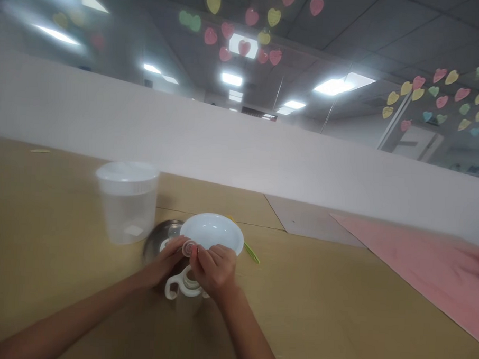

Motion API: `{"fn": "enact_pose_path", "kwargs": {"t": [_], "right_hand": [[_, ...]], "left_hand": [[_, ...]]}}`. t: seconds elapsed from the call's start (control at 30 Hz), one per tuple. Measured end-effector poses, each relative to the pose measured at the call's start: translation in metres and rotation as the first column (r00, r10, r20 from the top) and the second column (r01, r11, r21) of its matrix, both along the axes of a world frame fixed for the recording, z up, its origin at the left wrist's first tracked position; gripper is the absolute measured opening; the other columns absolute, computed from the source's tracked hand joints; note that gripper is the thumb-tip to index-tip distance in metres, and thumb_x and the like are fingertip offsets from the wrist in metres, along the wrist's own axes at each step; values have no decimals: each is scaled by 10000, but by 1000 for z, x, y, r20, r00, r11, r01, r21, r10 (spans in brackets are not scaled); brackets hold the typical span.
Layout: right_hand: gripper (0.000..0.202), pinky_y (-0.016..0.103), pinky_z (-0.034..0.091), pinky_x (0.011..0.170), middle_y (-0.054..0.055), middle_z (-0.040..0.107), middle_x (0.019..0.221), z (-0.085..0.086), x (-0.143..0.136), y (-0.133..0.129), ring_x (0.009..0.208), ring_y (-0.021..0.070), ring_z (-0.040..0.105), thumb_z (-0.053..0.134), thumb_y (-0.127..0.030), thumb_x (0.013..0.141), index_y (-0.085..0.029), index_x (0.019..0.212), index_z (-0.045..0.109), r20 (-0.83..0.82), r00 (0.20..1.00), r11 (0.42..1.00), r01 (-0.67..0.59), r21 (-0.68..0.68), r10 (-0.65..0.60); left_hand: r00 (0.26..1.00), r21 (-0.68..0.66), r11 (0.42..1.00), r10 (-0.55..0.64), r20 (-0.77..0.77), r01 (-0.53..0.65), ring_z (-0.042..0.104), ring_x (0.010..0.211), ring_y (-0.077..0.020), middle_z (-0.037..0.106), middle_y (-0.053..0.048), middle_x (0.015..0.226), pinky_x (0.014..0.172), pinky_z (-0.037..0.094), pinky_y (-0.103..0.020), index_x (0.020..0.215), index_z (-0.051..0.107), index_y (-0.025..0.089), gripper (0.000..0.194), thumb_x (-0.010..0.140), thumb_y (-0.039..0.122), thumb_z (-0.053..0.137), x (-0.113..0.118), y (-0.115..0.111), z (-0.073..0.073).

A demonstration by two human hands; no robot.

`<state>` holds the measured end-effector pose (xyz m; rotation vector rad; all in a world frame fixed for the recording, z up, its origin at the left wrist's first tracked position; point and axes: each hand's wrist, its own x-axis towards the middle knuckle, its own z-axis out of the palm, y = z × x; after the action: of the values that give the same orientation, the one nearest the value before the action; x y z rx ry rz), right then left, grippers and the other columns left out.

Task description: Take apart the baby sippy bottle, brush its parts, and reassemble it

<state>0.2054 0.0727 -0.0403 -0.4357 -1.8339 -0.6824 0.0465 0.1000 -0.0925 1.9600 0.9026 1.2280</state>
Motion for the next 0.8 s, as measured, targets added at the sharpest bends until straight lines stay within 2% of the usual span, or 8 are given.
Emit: {"fn": "enact_pose_path", "kwargs": {"t": [0.13,0.3,0.43,0.53,0.67,0.8], "right_hand": [[291,250,187,429,-57,351,446,2,-1,1,415,70,267,525,-92,854,-155,576,463,-27,1000,995,-11,-100,8],[332,231,204,426,-55,355,422,1,-3,3,389,63,275,462,-163,899,-148,577,539,24,1000,979,21,-203,-16],[412,200,241,436,-44,388,427,1,1,7,394,51,296,423,-257,933,-138,572,581,-39,999,917,-33,-398,19],[491,205,235,434,-37,369,416,1,6,12,403,54,275,417,-316,936,-130,502,554,-73,997,880,-46,-473,13],[465,194,271,451,-23,458,447,-4,8,16,416,58,329,416,-330,940,-131,578,630,-64,997,864,-66,-499,39],[379,196,291,467,-12,519,472,-11,7,19,414,62,396,448,-269,933,-133,646,656,-63,998,923,-45,-382,23]], "left_hand": [[999,-44,999,1,37,1,469,866,-201,544,-42,869,798,411,-323,822,565,175,362,901,471,370,1,-3,3],[999,-50,999,-9,41,11,482,878,-202,565,-39,859,862,396,-348,807,584,178,371,905,460,365,2,-3,3],[1000,-25,1000,15,15,-14,479,934,-219,584,-44,900,927,347,-376,874,615,186,382,902,467,357,2,2,-1],[1000,7,1000,22,-11,-22,482,932,-222,586,-46,915,936,332,-375,945,621,194,392,896,478,354,1,5,-4],[1000,16,1000,6,-25,-6,468,986,-231,597,-58,978,949,326,-368,977,620,197,384,890,471,366,0,6,-4],[999,24,1000,8,-43,-7,477,968,-234,599,-68,991,919,351,-367,958,628,185,354,872,457,418,-1,5,-3]]}}
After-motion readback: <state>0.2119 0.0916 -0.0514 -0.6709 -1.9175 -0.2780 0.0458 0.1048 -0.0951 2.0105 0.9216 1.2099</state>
